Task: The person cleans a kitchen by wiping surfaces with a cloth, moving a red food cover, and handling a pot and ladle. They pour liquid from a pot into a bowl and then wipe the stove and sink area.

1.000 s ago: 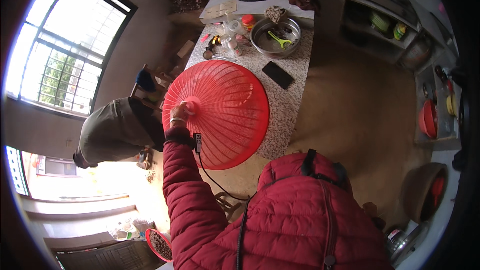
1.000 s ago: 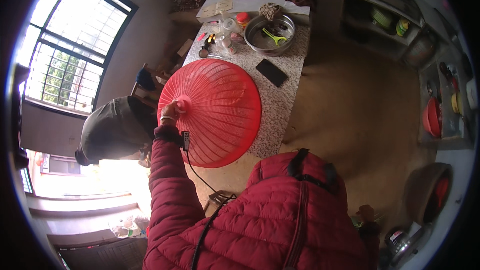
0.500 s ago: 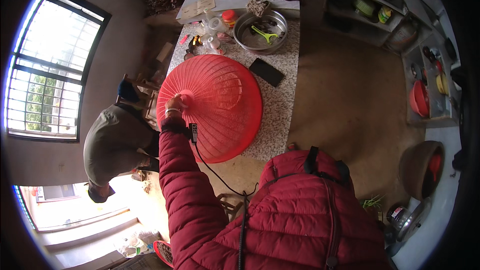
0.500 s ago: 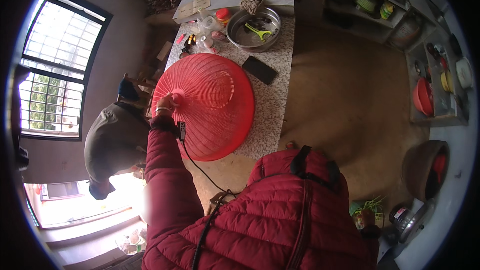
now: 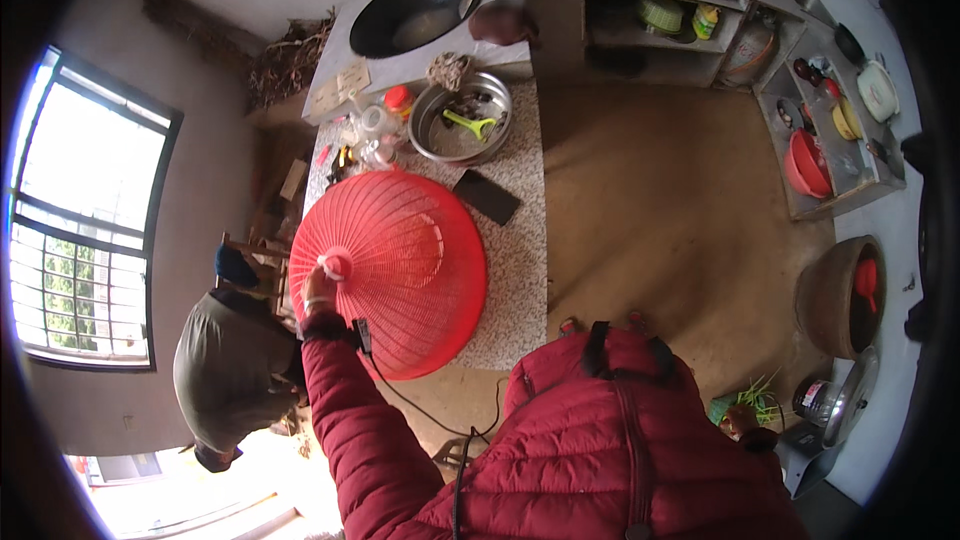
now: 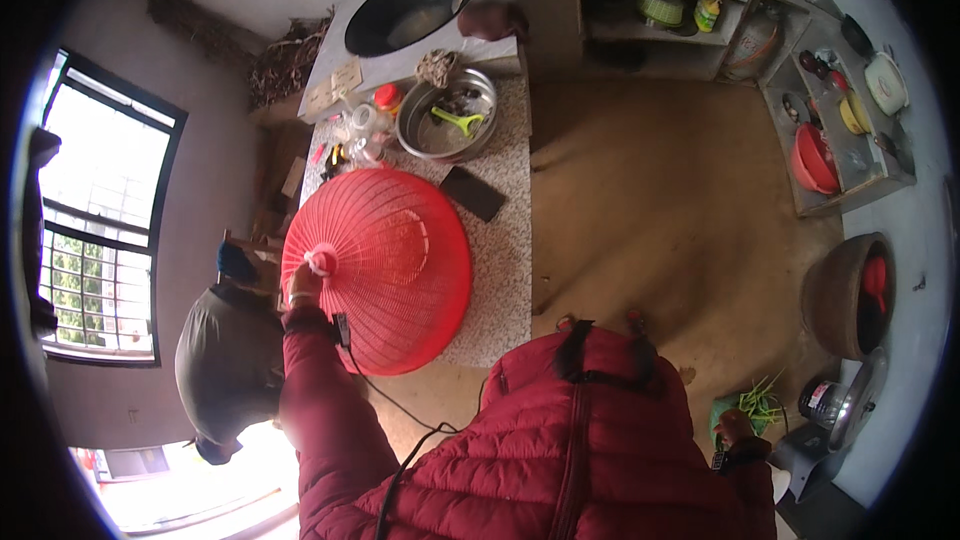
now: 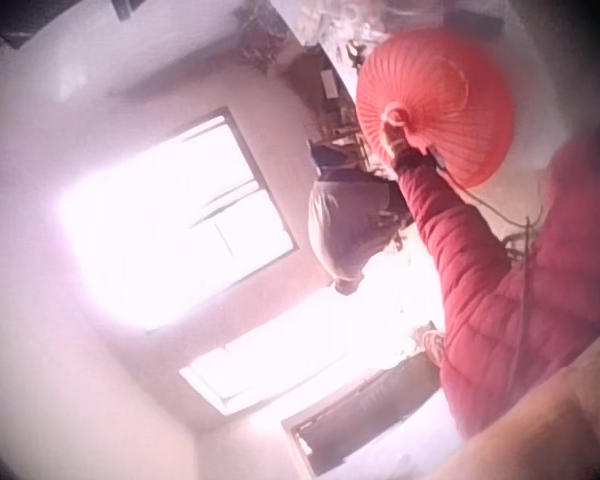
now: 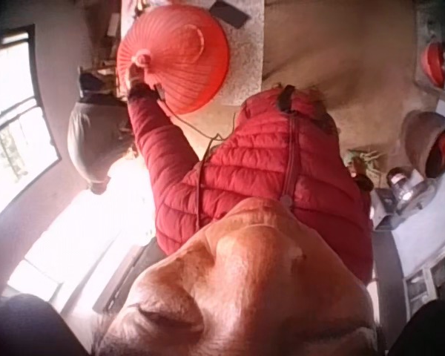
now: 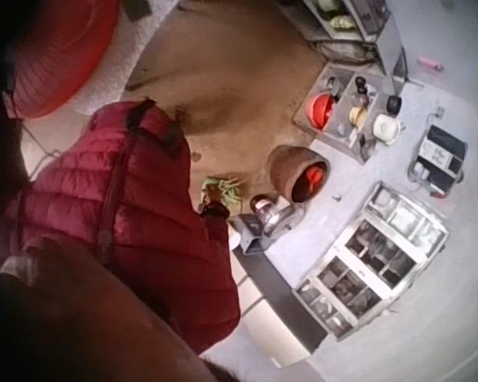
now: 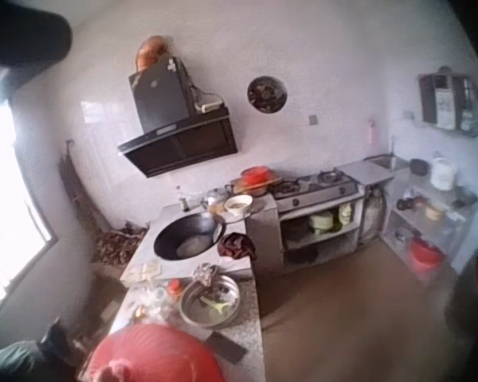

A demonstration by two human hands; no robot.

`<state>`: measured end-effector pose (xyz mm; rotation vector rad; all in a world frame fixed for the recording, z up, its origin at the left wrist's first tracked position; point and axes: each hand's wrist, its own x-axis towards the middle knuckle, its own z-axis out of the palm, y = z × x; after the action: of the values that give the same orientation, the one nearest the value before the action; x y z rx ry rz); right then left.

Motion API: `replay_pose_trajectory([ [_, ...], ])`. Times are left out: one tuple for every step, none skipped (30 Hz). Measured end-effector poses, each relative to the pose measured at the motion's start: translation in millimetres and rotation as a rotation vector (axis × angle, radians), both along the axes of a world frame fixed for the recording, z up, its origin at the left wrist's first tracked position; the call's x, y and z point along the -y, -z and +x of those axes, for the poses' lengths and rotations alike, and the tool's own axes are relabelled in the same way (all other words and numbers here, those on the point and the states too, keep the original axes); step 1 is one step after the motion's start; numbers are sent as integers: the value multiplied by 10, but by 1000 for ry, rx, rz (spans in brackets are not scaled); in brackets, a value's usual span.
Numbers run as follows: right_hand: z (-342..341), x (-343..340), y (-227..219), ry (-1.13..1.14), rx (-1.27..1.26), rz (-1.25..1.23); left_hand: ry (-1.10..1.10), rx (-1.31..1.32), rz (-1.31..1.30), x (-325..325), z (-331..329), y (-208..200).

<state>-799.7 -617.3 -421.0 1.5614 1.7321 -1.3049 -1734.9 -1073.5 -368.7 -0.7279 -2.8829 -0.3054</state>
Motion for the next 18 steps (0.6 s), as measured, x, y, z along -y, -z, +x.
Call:
replay_pose_trajectory([
  [-7,-58,83,96,49,-30,-42,33,-156,105,-27,24],
  [3,-135,162,191,82,-60,28,-148,19,228,64,119],
  [22,-228,249,-7,69,-43,-124,194,588,301,130,221],
  [29,-354,365,-205,44,-23,-456,395,1190,352,202,304],
  [44,-463,486,-335,60,-3,-329,485,1220,489,313,278],
  [62,-570,601,-411,-87,60,-483,534,1318,552,464,271],
  [77,-641,700,-405,-181,117,-527,563,1574,605,651,225],
  [91,-815,759,-461,-97,97,-545,426,1561,540,788,210],
  [85,-995,806,-578,-105,61,-605,622,1576,524,958,132],
  [63,-1179,843,-746,-120,136,-696,704,1550,463,1094,56],
  [32,-1379,881,-1013,-101,222,-680,721,1611,379,1297,18],
  [13,-1603,906,-1299,-52,290,-665,739,1673,310,1566,-21],
  [-2,-1832,939,-1345,-107,352,-687,738,1732,194,1828,-39],
  [-23,-2044,993,-1142,-16,281,-666,764,1678,39,2059,-43],
  [-58,-2272,1055,-963,96,199,-762,846,1674,-130,2234,-71],
  [-85,-2508,1105,-835,160,136,-1028,850,1618,-362,2330,-75],
  [-50,-2698,1116,-1122,95,413,-876,964,1657,-568,2546,-67],
  [-103,-2876,1156,-798,141,297,-875,1033,1743,-786,2759,-63],
])
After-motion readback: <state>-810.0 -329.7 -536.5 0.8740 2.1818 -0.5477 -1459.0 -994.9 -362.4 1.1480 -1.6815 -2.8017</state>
